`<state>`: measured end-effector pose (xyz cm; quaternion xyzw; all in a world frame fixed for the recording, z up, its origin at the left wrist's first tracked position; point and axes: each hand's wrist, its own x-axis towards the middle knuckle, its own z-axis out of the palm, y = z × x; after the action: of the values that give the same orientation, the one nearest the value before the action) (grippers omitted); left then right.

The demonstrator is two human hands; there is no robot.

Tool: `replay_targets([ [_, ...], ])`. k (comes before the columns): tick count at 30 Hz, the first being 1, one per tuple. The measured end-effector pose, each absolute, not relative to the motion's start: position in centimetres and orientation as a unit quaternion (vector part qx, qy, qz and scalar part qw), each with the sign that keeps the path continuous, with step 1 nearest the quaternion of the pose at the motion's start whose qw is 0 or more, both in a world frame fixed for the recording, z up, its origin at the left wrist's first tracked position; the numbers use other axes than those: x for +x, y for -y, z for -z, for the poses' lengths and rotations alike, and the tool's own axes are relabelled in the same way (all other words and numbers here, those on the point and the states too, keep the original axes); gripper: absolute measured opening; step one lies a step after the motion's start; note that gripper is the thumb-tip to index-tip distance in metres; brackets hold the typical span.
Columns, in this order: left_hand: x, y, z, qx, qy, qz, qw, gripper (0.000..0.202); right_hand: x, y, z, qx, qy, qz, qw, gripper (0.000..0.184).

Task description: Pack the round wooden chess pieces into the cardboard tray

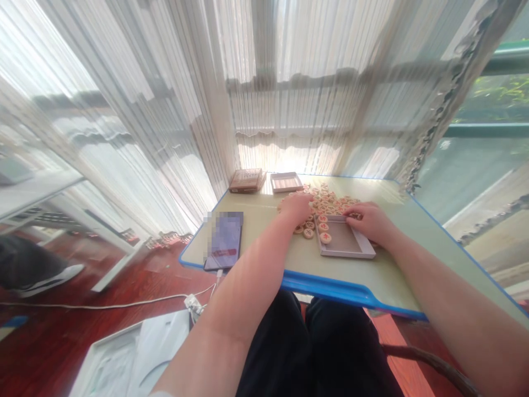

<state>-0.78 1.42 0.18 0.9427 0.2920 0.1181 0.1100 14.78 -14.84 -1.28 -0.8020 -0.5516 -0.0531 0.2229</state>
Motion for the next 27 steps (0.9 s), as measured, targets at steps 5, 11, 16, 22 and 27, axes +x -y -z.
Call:
replay_targets([
  [5, -0.78, -1.23, -0.29, 0.948, -0.283, -0.125, 0.077, 0.032, 14.38, 15.04, 1.14, -0.8, 0.549, 0.06, 0.233, 0.019],
  [11, -0.94, -0.65, -0.45, 0.94, -0.312, -0.138, 0.017, 0.033, 14.34, 15.08, 1.23, -0.788, 0.558, 0.065, 0.251, 0.019],
  [16, -0.99, -0.79, -0.5, 0.929, -0.351, -0.117, 0.004, 0.036, 14.65, 15.06, 1.31, -0.765, 0.582, 0.079, 0.262, 0.017],
  [22, -1.17, -1.38, -0.48, 0.933, -0.33, -0.14, 0.026, 0.029, 14.76, 14.86, 1.65, -0.763, 0.583, 0.087, 0.264, 0.016],
  [27, -1.35, -1.35, -0.79, 0.911, -0.286, -0.261, 0.141, 0.02, 15.09, 14.44, 2.01, -0.763, 0.582, 0.076, 0.271, 0.018],
])
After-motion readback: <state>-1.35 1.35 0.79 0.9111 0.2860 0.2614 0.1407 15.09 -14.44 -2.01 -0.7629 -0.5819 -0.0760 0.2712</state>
